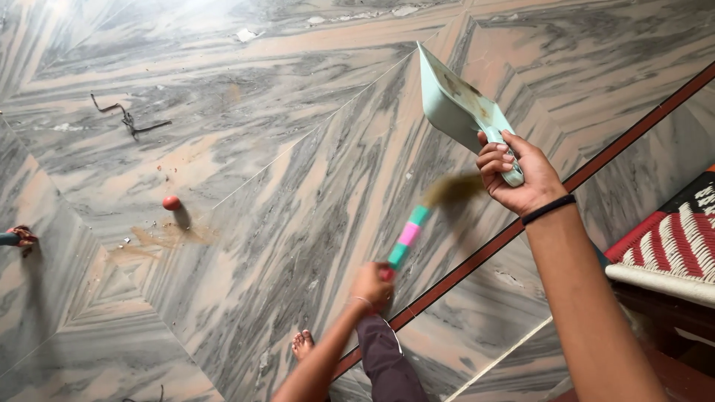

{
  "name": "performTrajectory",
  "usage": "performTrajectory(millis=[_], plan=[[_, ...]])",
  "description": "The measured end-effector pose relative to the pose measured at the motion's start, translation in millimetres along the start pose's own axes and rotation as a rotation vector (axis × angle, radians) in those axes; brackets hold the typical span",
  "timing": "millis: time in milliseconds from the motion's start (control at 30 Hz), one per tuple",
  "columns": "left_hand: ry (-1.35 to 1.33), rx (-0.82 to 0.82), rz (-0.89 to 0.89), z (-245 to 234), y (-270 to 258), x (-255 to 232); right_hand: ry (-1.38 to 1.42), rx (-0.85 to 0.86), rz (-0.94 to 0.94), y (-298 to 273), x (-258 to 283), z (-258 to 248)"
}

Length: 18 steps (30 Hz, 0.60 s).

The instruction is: Sweeping the stairs with a broom and dustpan.

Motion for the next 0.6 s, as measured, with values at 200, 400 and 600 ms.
performTrajectory(millis=[200, 400, 600], plan=[[-0.282, -0.295, -0.503, -125, 16, 9, 0.004, -0.018, -0.029, -7, 14, -15], [-0.164, -0.483, -0.323, -156, 55, -32, 0.013, 0.017, -0.022, -15, 22, -28], [0.028, -0.253, -0.121, -44, 27, -72, 0.059, 0.013, -0.043, -22, 18, -29]])
Point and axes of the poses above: each hand's wrist, its own y-axis towards the middle knuckle, its own z-axis out of the palm, x = y × z, the point moved 1 cm from there along y, towards the middle knuckle, and after that the axes turned 4 degrees about z, right-handed, at the moved point
